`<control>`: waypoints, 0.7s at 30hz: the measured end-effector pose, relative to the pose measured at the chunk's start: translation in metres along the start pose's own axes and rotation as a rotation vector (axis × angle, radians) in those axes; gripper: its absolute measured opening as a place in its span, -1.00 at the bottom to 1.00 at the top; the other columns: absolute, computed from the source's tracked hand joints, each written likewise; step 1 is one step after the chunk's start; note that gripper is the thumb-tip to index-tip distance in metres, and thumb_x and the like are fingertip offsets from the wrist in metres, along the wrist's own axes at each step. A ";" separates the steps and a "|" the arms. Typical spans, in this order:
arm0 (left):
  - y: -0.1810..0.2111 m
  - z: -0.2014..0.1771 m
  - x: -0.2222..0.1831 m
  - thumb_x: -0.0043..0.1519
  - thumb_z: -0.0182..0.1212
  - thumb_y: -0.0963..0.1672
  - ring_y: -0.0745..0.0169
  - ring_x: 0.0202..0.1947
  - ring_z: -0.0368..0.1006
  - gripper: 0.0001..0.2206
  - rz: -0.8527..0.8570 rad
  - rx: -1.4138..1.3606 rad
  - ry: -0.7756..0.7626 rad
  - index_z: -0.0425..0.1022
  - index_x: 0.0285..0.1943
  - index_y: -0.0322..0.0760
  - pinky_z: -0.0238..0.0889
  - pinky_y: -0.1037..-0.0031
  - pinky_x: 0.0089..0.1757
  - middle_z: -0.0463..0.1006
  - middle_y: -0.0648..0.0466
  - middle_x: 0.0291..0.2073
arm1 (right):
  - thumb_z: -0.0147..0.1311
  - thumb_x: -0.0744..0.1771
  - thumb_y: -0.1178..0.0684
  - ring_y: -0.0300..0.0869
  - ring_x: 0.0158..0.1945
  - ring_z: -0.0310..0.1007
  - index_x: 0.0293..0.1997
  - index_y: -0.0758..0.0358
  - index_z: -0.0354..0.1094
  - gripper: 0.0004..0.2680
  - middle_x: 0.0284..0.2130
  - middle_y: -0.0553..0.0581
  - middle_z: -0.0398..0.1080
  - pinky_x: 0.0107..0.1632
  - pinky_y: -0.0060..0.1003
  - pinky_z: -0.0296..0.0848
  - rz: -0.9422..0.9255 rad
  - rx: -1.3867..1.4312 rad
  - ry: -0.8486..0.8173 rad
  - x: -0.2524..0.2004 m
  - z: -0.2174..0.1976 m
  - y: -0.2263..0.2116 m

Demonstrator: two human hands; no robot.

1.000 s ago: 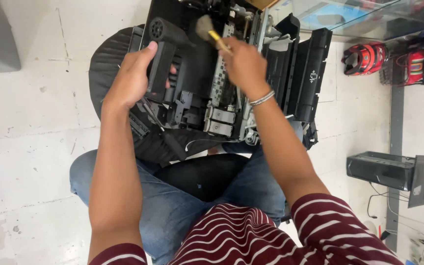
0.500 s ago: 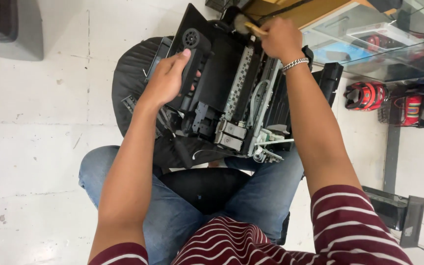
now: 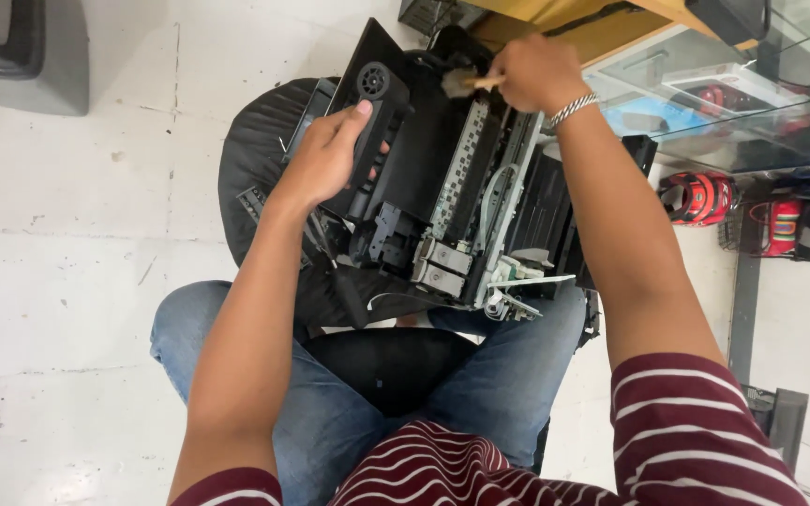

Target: Cleaning and reassembling internal components of a printer using a brush and hands

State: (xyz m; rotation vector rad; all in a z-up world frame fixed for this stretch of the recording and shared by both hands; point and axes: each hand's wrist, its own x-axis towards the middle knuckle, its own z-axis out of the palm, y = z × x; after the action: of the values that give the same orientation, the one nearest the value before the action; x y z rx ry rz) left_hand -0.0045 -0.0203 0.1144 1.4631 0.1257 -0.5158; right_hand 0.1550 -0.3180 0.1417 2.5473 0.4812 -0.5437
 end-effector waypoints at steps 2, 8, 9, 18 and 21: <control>-0.003 0.001 0.000 0.32 -0.23 0.13 0.34 -0.51 0.53 -0.49 0.001 -0.009 -0.003 0.53 0.12 -0.16 0.23 0.52 -0.51 0.68 0.16 -0.23 | 0.09 0.31 0.15 0.12 -0.21 0.60 -0.04 0.08 0.57 -0.82 -0.26 0.14 0.56 -0.32 0.08 0.57 0.047 -0.132 -0.018 0.013 0.005 0.007; 0.004 0.001 -0.004 0.35 -0.27 0.12 0.36 -0.45 0.49 -0.52 0.063 -0.004 -0.049 0.53 -0.02 -0.14 0.28 0.48 -0.28 0.66 0.17 -0.22 | 0.06 0.38 -0.07 0.15 -0.20 0.58 -0.11 0.17 0.58 -0.80 -0.22 0.20 0.58 -0.31 0.06 0.54 -0.036 -0.159 -0.117 0.021 -0.012 0.002; 0.004 0.002 -0.007 0.36 -0.34 0.13 0.40 -0.42 0.46 -0.51 0.124 0.036 -0.087 0.52 -0.15 -0.11 0.26 0.47 -0.13 0.64 0.21 -0.23 | 0.01 0.45 -0.30 0.14 -0.13 0.57 0.05 0.07 0.59 -0.68 -0.17 0.18 0.60 -0.25 0.09 0.51 -0.037 -0.045 -0.139 0.021 -0.012 0.008; -0.053 0.042 0.062 0.39 -0.22 0.11 -0.07 0.53 0.00 -0.40 0.259 0.085 -0.165 0.07 0.57 -0.17 -0.09 0.15 0.36 0.15 -0.06 0.52 | 0.13 0.37 0.08 -0.05 -0.37 0.46 0.07 0.03 0.57 -0.82 -0.33 0.11 0.58 -0.38 -0.12 0.40 -0.059 0.116 -0.152 0.012 -0.006 0.017; -0.058 0.050 0.088 0.37 -0.23 0.15 -0.15 0.49 0.09 -0.36 0.315 0.152 -0.162 0.08 0.56 -0.20 0.01 0.11 0.32 0.22 -0.09 0.49 | 0.11 0.31 -0.02 0.22 -0.03 0.53 0.14 -0.07 0.57 -0.71 -0.05 0.17 0.57 -0.19 0.23 0.56 -0.027 -0.014 0.148 0.041 0.026 0.066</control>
State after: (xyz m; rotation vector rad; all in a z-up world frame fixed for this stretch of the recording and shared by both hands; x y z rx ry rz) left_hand 0.0385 -0.0920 0.0338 1.5464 -0.2742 -0.3896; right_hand 0.2111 -0.3761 0.1280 2.5820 0.5706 -0.3609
